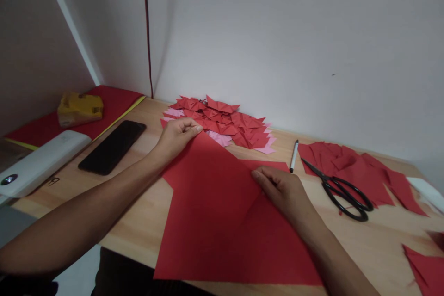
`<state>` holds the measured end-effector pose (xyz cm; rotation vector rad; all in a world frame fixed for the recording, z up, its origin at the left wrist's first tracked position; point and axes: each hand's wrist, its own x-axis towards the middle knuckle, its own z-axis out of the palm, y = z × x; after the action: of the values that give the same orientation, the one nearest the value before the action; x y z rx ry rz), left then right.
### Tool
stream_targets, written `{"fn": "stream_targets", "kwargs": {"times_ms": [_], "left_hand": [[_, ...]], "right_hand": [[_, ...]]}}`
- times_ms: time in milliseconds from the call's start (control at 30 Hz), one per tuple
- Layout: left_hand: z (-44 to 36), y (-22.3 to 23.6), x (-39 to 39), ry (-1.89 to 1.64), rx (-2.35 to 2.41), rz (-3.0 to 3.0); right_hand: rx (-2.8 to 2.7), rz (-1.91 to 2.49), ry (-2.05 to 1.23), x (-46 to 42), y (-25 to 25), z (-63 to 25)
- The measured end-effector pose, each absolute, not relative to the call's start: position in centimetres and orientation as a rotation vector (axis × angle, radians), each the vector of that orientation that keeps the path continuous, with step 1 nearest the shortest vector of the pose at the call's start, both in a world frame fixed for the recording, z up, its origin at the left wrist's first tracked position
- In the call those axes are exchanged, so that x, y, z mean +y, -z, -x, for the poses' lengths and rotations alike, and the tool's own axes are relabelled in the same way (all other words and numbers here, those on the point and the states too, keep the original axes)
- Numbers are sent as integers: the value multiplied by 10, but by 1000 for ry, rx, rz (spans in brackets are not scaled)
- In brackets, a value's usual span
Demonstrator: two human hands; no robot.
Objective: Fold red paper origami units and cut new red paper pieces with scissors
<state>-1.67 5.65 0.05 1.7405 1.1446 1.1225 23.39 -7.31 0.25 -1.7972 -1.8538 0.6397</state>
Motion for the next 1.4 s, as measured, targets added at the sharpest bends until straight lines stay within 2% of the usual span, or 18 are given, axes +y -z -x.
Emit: {"fn": "stream_targets", "kwargs": {"times_ms": [533,1400], "left_hand": [[19,2,62,-1171,1148,-1697],[19,-1,58,-923,1070,-1924]], "right_hand": [[-1858,1850,-544,-74,-5,-240],[-1917,1895,-473,-71,-4,-250]]}}
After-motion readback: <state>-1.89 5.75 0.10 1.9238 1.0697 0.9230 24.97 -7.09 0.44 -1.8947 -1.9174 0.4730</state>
